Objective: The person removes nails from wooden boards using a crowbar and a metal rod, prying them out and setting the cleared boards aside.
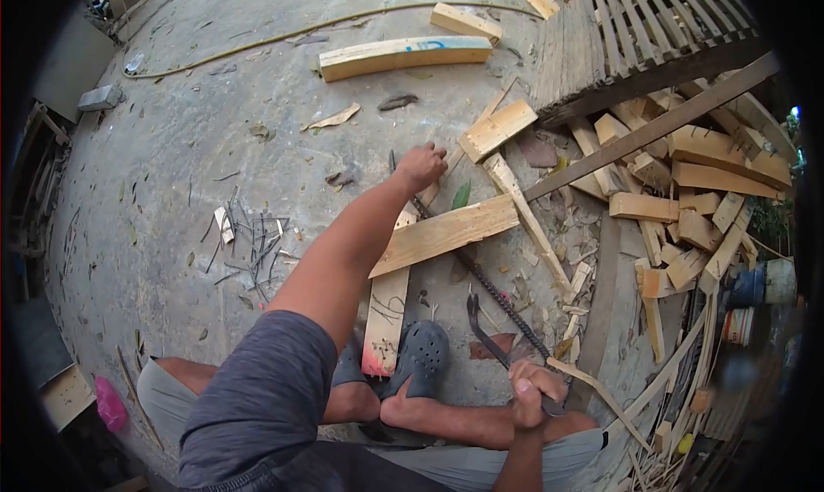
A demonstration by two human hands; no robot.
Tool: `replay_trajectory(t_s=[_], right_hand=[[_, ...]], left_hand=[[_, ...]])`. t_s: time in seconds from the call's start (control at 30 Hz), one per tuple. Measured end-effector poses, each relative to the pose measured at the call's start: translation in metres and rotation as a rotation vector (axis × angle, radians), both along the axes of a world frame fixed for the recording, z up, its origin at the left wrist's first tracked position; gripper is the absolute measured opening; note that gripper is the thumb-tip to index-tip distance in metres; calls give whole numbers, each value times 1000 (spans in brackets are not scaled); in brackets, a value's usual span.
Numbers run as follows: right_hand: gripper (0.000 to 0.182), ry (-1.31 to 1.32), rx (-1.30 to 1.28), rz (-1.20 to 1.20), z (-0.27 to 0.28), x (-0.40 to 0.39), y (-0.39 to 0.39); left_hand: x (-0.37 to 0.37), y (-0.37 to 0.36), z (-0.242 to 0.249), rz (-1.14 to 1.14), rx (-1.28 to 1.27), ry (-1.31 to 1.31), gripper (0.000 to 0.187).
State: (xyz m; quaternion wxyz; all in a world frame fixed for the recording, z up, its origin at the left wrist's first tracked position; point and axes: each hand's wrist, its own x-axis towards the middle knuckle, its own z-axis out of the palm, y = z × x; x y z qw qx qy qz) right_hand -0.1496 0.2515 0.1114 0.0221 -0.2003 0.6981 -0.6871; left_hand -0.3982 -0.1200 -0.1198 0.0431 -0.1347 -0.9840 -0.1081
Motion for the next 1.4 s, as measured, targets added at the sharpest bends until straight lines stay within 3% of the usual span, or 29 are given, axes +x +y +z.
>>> replay_trajectory(t_s=[0.07,0.17,0.27,0.33,0.4,0.47,0.5,0.57,0.67,0.73,0.83,0.93,1.07,1.1,1.2,1.27,1.33,1.4], right_hand=[[35,-34,-76,-53,-5,3,4],[34,-59,-130,-74,-8,-5,10],[33,-58,-167,-85,-13,-7,18],[33,-47,-183,-82,-14,-10,22],[34,-51,-201,-89,-15,-7,21],[33,-70,-142,-81,-10,-5,17],[33,-72,-100,-87,-10,-4,15],[32,-92,-18,-107,-10,2,16],[32,-122,33,-127,-11,4,10],[33,-149,29,-131,-14,7,11],[33,-176,68,-135,-8,14,9],[34,-171,122,-129,10,12,-2],[36,-110,163,-141,0,20,6],[36,-120,146,-148,-1,22,10],[36,-160,68,-173,3,18,18],[36,-184,-1,-194,1,16,21],[36,-202,-67,-219,-3,16,25],[36,-192,-71,-226,2,14,25]], left_hand=[[2,-11,-4,-68,-50,56,10],[20,-45,19,193,98,177,10],[96,-121,38,597,249,-64,11],[174,-181,16,623,19,-233,14],[244,-207,14,701,5,-481,20],[294,-187,37,769,1,-383,30],[301,-157,72,704,-16,-348,43],[296,-115,84,486,277,-252,62],[278,-22,117,418,149,-478,115],[275,13,117,464,50,-500,113],[272,12,88,472,91,-447,100],[293,8,93,397,101,-405,84],[316,-22,106,310,-15,-417,87],[320,-26,114,324,-80,-464,98],[326,-8,111,97,-494,-122,94],[308,2,58,-336,-41,-347,74],[308,45,71,-837,-586,94,55],[297,66,67,-885,-675,-24,50]])
